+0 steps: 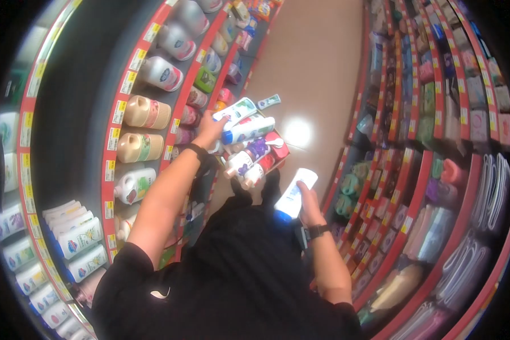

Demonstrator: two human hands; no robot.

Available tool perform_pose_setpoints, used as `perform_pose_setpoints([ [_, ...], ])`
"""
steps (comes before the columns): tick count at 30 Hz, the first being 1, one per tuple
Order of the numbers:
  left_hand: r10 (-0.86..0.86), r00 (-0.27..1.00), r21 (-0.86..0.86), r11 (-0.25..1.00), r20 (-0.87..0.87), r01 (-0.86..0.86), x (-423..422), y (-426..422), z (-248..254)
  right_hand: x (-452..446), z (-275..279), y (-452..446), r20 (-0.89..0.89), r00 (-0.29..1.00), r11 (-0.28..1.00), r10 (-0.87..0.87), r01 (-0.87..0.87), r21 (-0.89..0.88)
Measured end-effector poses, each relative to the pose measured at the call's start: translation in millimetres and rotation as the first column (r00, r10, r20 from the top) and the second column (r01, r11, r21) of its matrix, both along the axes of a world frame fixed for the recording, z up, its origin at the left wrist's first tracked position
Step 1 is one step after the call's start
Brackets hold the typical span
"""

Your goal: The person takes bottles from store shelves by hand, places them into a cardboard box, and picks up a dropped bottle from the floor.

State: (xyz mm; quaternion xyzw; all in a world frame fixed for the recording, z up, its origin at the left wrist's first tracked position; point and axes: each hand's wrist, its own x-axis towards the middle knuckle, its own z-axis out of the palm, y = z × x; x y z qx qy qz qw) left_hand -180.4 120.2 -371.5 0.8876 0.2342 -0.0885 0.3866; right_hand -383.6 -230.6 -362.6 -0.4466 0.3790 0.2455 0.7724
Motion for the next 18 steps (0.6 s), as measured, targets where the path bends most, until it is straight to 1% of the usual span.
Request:
perform_pose_setpoints([
  [1,-0.048,0.999,0.043,0.998,-0.002,0.048,1.4,3.2,2.0,1.5,-5.8,0.6,-0.009,1.000,1.000,0.018,-0.018,0.012],
  [2,-0.055,0.998,-0.042,0.998,-0.008,0.055,2.6,8.4,-4.0,5.4,-5.9,3.5,-0.026,0.999,0.999,0.034,-0.033,0.042],
  [4,-0.063,0.998,-0.050,0.997,0.002,0.063,-0.8,9.4,-0.9,18.1,5.7,15.2,-0.052,0.996,0.992,0.072,-0.066,0.109],
  [5,-0.061,0.998,-0.061,0.996,0.017,0.062,-4.3,10.2,0.8,22.5,8.0,20.5,-0.049,0.994,0.981,0.094,-0.085,0.172],
  [6,-0.066,0.997,0.048,0.997,0.031,0.065,-8.7,10.8,1.3,27.9,9.0,26.5,-0.065,0.992,0.971,0.108,-0.091,0.220],
  [7,-0.070,0.997,0.052,0.996,0.027,0.068,-14.3,11.9,1.9,33.0,10.4,34.0,-0.081,0.989,0.958,0.123,-0.097,0.268],
  [8,-0.126,0.974,0.140,0.985,0.186,0.100,-22.5,10.8,12.9,37.7,17.8,44.4,-0.074,0.992,0.940,0.102,-0.072,0.334],
  [9,-0.191,0.922,0.230,0.966,0.336,0.117,-31.3,8.9,25.9,41.3,15.2,50.9,-0.092,0.989,0.918,0.114,-0.069,0.391],
  [10,-0.218,0.867,0.284,0.954,0.449,0.093,-42.4,3.6,38.3,45.3,12.9,57.8,-0.115,0.990,0.879,0.077,-0.013,0.476],
  [11,-0.222,0.867,0.289,0.953,0.445,0.096,-54.9,-3.2,56.5,47.9,11.2,65.2,-0.143,0.989,0.829,0.042,0.045,0.557],
  [12,-0.220,0.879,0.143,0.974,0.424,0.174,-67.8,-10.8,76.2,47.4,2.7,72.9,-0.102,0.995,0.755,-0.003,0.069,0.652],
  [13,-0.220,0.889,-0.008,0.970,0.402,0.244,-82.1,-17.9,89.3,49.8,0.8,78.9,-0.103,0.995,0.752,-0.005,0.072,0.655],
  [15,-0.300,0.896,-0.080,0.936,0.328,0.343,-116.2,-29.5,100.0,57.1,-2.0,88.4,-0.148,0.989,0.643,-0.029,0.132,0.754],
  [16,-0.369,0.891,-0.073,0.913,0.267,0.400,-128.8,-39.9,115.2,56.2,-24.3,92.6,-0.195,0.980,0.646,-0.034,0.170,0.744],
  [17,-0.435,0.877,-0.070,0.887,0.205,0.457,-138.9,-50.7,127.8,58.9,-29.0,92.0,-0.195,0.980,0.643,-0.034,0.170,0.747],
  [18,-0.491,0.856,-0.043,0.863,0.163,0.503,-149.3,-58.0,128.4,61.3,-33.2,89.8,-0.185,0.981,0.700,0.062,0.090,0.709],
])
